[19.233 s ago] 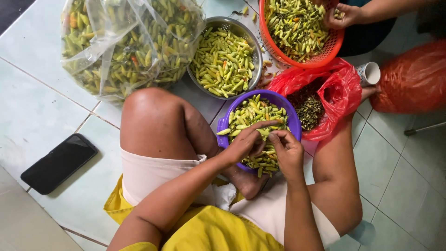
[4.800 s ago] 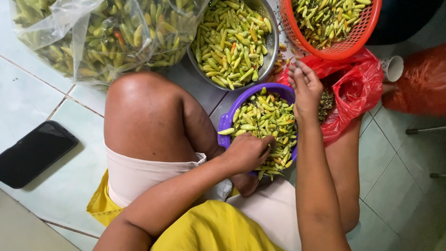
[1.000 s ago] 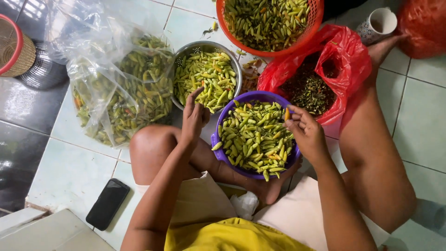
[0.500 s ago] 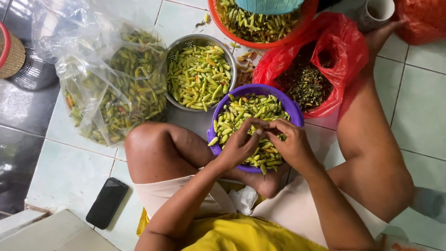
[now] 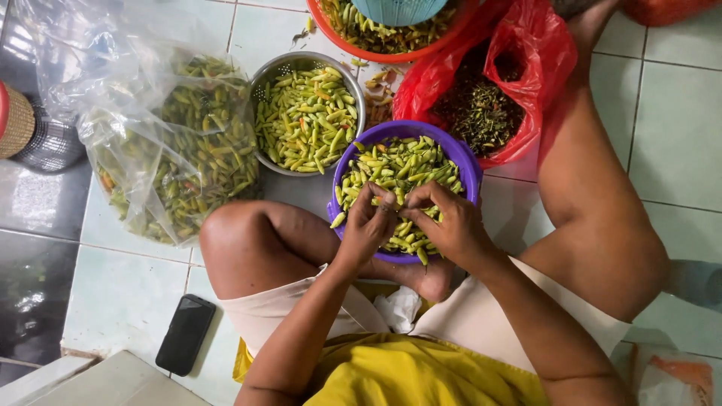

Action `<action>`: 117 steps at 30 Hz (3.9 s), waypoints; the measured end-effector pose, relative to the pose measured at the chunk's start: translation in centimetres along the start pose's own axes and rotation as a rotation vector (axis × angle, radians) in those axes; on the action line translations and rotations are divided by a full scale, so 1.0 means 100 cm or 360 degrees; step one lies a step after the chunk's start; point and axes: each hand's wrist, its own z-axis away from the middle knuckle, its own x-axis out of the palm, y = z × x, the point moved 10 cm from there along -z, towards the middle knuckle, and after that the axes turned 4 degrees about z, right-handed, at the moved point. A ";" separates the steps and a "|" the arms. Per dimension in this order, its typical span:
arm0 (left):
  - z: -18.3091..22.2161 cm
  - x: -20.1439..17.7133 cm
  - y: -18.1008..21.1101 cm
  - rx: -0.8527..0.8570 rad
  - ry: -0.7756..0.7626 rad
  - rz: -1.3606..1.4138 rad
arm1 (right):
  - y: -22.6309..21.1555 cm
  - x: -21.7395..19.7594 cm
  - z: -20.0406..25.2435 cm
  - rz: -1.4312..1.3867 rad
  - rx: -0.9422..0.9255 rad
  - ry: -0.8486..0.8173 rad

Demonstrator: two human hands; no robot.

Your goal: Sorting and transferring green chilies from a large plastic bag into various bowls and containers while sitting on the floor.

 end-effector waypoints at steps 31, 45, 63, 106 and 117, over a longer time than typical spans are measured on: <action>-0.016 -0.068 0.063 -0.0087 0.0427 0.0500 | 0.117 0.054 -0.054 0.0429 -0.0007 -0.0186; -0.052 -0.143 0.087 0.0209 0.0473 0.0670 | 0.106 0.060 -0.031 0.0711 0.0149 -0.0633; -0.010 0.007 0.016 -0.0219 -0.0102 0.0115 | 0.031 0.015 -0.011 -0.0568 0.0436 -0.0302; 0.017 0.030 0.024 -0.0015 -0.0249 -0.0187 | 0.066 0.007 0.006 -0.1073 0.0448 -0.0098; 0.013 -0.002 0.017 -0.0013 -0.0074 -0.0078 | 0.132 -0.049 -0.011 0.0411 0.0271 0.0143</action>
